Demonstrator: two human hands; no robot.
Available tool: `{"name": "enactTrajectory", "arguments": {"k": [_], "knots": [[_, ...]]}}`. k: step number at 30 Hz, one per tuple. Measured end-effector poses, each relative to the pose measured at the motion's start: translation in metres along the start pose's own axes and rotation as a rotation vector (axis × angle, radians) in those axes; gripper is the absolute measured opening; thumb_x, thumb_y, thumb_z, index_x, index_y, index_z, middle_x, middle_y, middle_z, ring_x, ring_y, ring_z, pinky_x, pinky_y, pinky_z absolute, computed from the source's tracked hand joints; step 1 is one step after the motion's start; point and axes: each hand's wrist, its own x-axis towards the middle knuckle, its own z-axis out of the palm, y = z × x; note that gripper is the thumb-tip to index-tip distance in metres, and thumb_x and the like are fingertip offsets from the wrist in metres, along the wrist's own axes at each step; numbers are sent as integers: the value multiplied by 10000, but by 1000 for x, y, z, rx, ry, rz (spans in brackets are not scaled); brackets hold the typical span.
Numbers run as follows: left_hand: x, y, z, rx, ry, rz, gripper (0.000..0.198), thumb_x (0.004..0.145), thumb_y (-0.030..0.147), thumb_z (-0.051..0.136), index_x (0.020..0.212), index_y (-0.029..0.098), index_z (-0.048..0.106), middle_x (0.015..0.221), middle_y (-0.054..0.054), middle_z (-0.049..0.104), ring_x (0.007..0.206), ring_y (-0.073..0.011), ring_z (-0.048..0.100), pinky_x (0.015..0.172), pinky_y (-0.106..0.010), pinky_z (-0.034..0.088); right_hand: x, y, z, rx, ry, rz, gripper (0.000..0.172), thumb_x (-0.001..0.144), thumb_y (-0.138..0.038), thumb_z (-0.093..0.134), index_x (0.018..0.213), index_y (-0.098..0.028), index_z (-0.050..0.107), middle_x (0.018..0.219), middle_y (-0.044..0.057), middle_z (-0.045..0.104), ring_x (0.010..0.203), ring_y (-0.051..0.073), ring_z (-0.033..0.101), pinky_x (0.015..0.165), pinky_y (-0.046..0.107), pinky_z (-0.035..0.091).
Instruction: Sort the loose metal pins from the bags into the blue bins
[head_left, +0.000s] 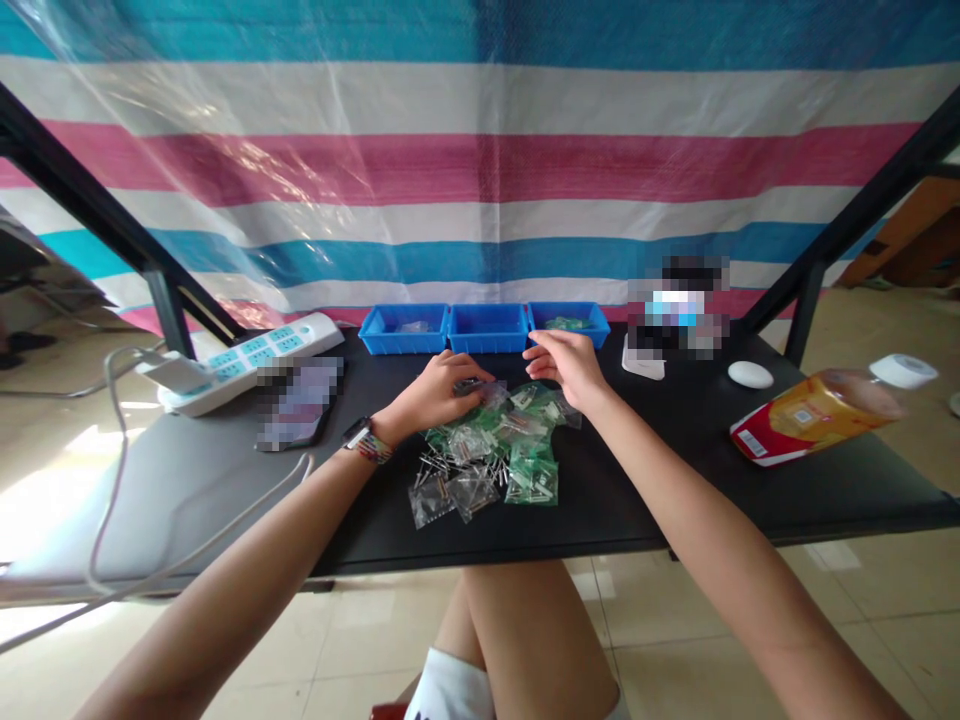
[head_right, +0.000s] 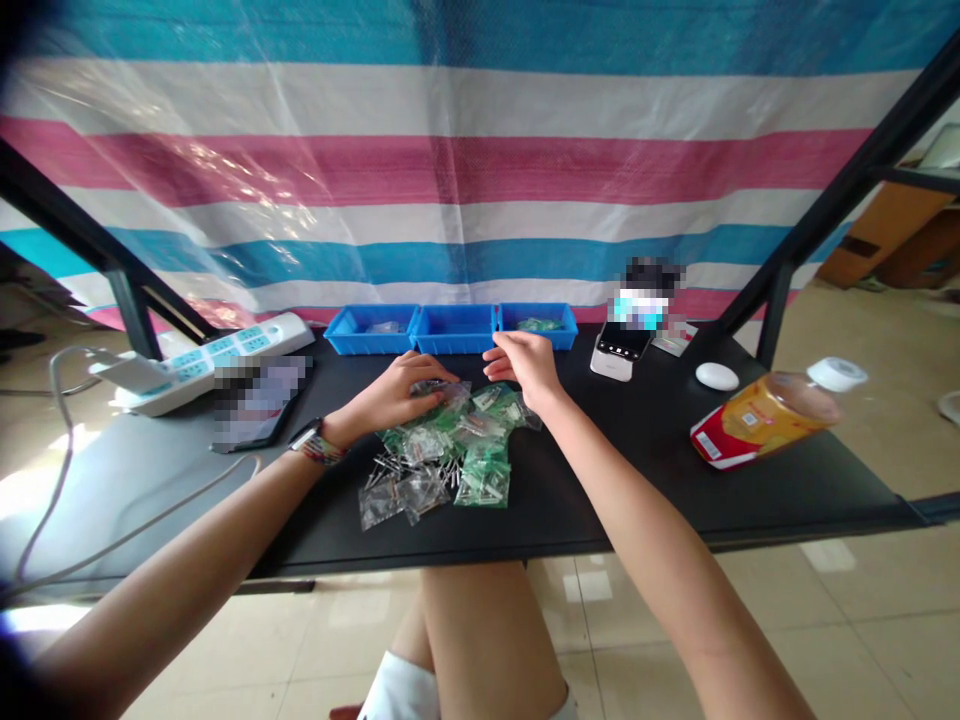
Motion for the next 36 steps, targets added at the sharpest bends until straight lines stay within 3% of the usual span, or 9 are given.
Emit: {"name": "enactTrajectory", "arguments": {"k": [3, 8, 11, 15, 19, 23, 28, 31, 36], "knots": [[0, -3, 5, 45, -17, -6, 268, 959, 354, 669, 1134, 239, 836, 1123, -94, 792, 1053, -283, 714, 1039, -485, 485, -7, 4, 3, -428, -200, -275, 100, 817, -226, 799, 909, -188, 791, 791, 25, 753, 584, 135, 619, 581, 269, 514], [0, -11, 8, 67, -5, -19, 249, 1000, 402, 645, 1057, 223, 808, 1063, -86, 788, 1004, -265, 701, 983, -440, 478, -15, 9, 7, -838, -541, -633, 302, 780, -47, 763, 1021, -207, 851, 1006, 62, 761, 906, 204, 655, 890, 347, 529], [0, -14, 9, 52, -10, -16, 232, 1006, 392, 646, 1063, 227, 799, 1064, -83, 789, 1003, -257, 699, 962, -420, 487, -16, 10, 7, -950, -570, -663, 280, 823, -91, 809, 1083, -189, 850, 1026, 88, 753, 1014, 252, 647, 967, 390, 513], [0, -12, 8, 52, -7, -25, 236, 1022, 376, 620, 1077, 229, 797, 1075, -81, 794, 1019, -260, 705, 983, -430, 497, -15, 8, 5, -1041, -577, -740, 106, 936, -131, 754, 984, -187, 830, 953, 82, 719, 981, 244, 612, 905, 371, 496], [0, -5, 4, 36, -22, -42, 300, 1056, 419, 575, 1127, 224, 793, 1114, -84, 798, 1055, -276, 706, 1029, -473, 498, -13, 9, 3, -1055, -492, -821, 167, 960, -77, 665, 836, -180, 712, 912, 73, 676, 954, 232, 589, 859, 353, 468], [-2, 2, 2, -3, 13, -42, 356, 1035, 486, 638, 1264, 236, 744, 1224, -85, 786, 1172, -302, 698, 1120, -523, 484, -6, 15, 4, -817, -336, -717, 156, 967, -111, 606, 844, -207, 615, 896, 43, 674, 852, 198, 620, 812, 331, 487], [-3, 4, 5, -42, 196, 61, 564, 1009, 290, 682, 1557, 249, 555, 1309, -108, 734, 1207, -268, 703, 1108, -465, 547, -1, 19, 9, -266, -346, -295, 231, 998, -448, 662, 927, -233, 614, 764, 8, 704, 649, 190, 689, 629, 310, 562], [-2, 6, 4, -12, 248, 166, 398, 1045, 221, 636, 1441, 253, 666, 1315, -116, 700, 1230, -249, 686, 1100, -433, 560, -4, 16, 13, -94, -415, -157, 370, 903, -568, 774, 951, -219, 661, 749, 20, 729, 633, 202, 711, 610, 324, 600], [-1, 9, 1, -15, 318, 197, 179, 1068, 272, 653, 1190, 234, 779, 1228, -109, 714, 1161, -235, 702, 1034, -410, 583, -11, 12, 17, -46, -427, -54, 388, 881, -562, 810, 1032, -213, 730, 769, 32, 748, 649, 204, 723, 624, 335, 623]]}}
